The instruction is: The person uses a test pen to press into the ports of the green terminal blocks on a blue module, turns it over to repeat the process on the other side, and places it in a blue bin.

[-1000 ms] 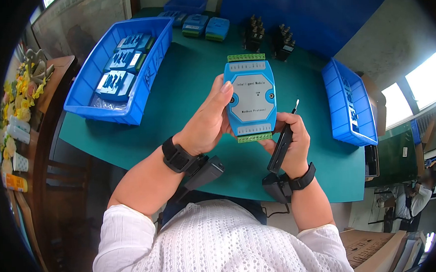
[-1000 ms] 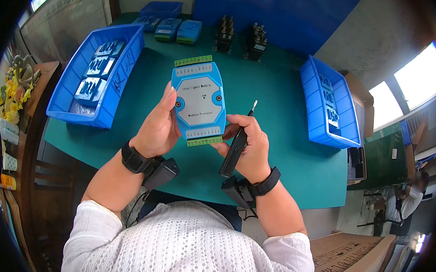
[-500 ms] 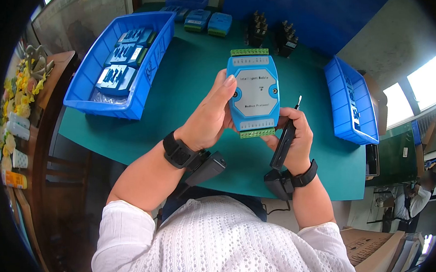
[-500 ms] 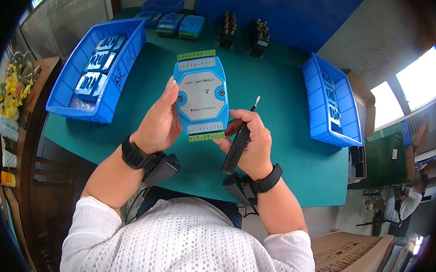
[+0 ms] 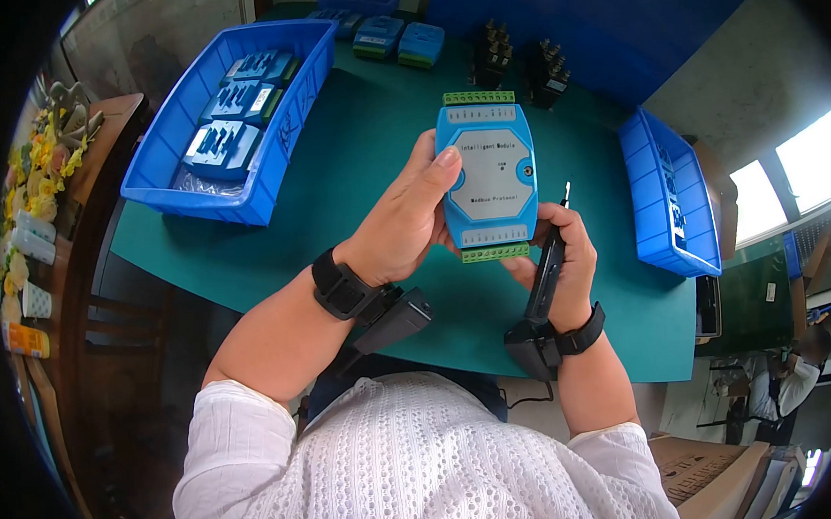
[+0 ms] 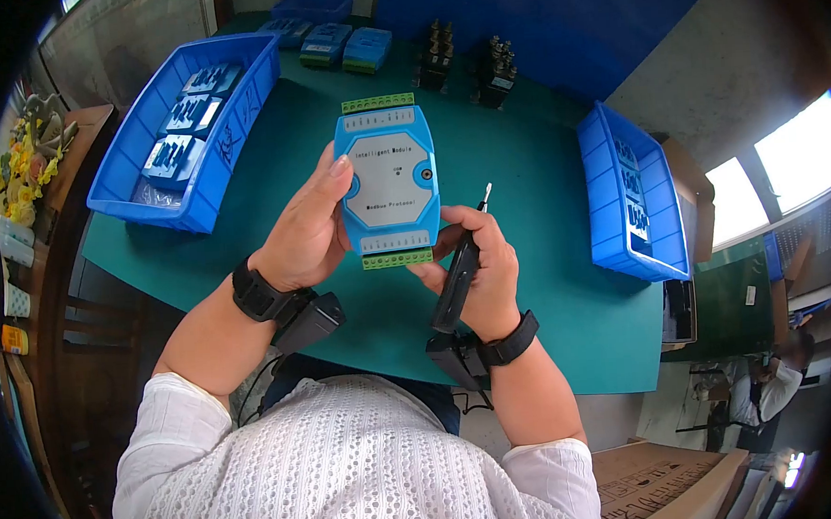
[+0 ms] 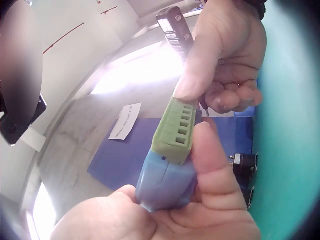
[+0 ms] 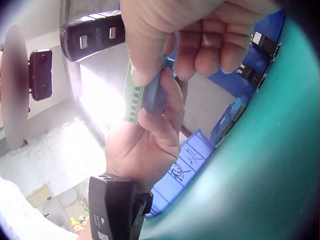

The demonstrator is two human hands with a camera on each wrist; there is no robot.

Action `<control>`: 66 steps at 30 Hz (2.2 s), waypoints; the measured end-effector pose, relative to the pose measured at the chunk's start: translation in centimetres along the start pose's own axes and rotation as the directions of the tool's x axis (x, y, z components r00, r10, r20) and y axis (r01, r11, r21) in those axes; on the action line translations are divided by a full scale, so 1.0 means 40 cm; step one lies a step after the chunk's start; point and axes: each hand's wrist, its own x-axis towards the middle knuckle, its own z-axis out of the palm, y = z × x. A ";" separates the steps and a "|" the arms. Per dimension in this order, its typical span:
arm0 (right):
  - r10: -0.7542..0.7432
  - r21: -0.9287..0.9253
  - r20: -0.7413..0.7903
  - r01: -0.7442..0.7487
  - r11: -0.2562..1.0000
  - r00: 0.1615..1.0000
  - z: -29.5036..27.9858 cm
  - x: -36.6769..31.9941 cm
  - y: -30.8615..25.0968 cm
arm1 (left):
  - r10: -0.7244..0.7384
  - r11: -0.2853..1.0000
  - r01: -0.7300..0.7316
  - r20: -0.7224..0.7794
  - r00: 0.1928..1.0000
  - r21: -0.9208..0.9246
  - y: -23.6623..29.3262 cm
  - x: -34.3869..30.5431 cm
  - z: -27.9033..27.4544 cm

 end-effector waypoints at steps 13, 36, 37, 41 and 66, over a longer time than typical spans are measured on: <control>0.023 0.023 -0.008 -0.022 0.999 1.000 -0.002 0.002 -0.002 | 0.032 0.998 -0.033 0.012 0.999 0.044 0.004 0.000 -0.003; -0.014 0.004 -0.025 0.014 1.000 1.000 -0.001 0.011 -0.009 | -0.123 0.987 0.118 -0.038 0.992 -0.109 0.016 0.008 -0.010; -0.006 0.005 -0.034 0.006 1.000 0.999 -0.001 0.011 -0.009 | -0.152 0.980 0.146 -0.036 0.988 -0.132 0.018 0.008 -0.010; 0.019 0.003 -0.098 -0.019 1.000 0.995 -0.002 0.011 -0.005 | -0.220 0.917 0.244 0.108 0.969 -0.317 0.011 0.014 -0.038; -0.139 0.613 -0.328 0.323 0.722 0.934 -0.157 0.120 -0.088 | -0.086 0.972 0.071 0.056 0.995 0.222 -0.002 -0.003 -0.002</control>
